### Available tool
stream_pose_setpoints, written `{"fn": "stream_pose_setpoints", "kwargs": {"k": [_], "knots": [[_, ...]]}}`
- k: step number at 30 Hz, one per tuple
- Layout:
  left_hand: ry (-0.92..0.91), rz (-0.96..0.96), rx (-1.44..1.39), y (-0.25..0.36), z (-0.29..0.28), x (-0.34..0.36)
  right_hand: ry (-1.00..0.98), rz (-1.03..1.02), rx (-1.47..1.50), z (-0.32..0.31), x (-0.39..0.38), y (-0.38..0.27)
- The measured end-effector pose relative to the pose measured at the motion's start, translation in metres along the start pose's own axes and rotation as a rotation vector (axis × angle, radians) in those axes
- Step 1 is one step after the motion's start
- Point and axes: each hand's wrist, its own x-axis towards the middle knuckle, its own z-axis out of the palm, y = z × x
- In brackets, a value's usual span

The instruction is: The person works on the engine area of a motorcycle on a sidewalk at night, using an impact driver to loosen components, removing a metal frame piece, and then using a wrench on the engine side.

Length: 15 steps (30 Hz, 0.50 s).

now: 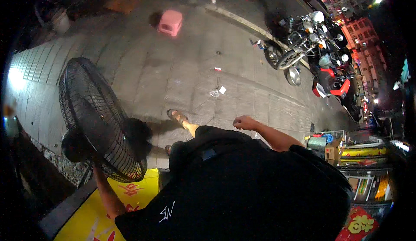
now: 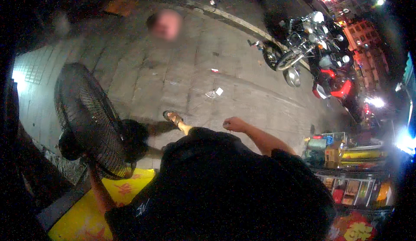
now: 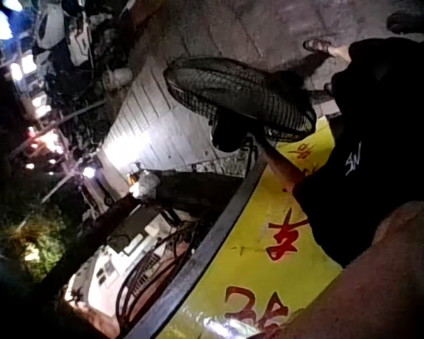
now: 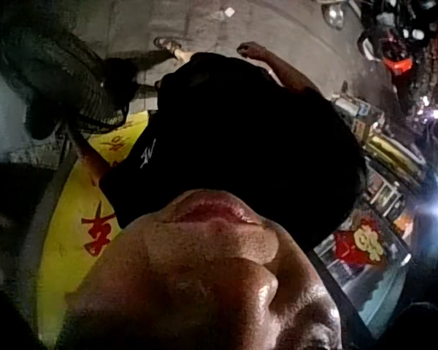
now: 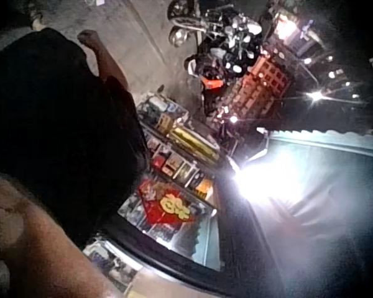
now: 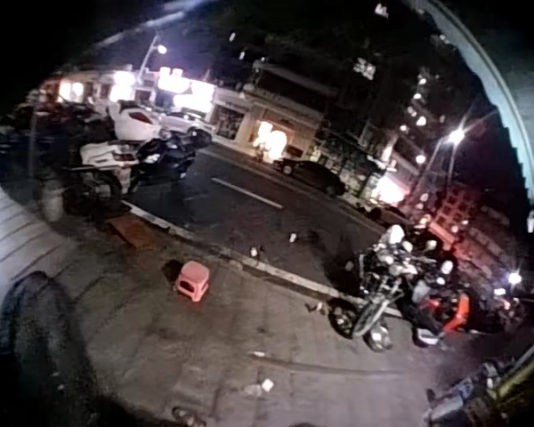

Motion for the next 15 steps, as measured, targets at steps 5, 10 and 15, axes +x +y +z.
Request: {"fn": "stream_pose_setpoints", "kwargs": {"k": [5, 10, 15], "knots": [[0.019, -0.036, -0.031, 0.013, 0.005, 0.002, -0.028, -0.011, -0.052, 0.010, 0.002, 0.005], [0.010, -0.058, -0.094, 0.052, 0.020, 0.009, -0.055, -0.104, -0.096, 0.023, 0.010, 0.012], [-0.017, -0.066, -0.154, 0.103, 0.039, 0.024, -0.071, -0.081, 0.008, 0.030, 0.035, 0.032]]}}
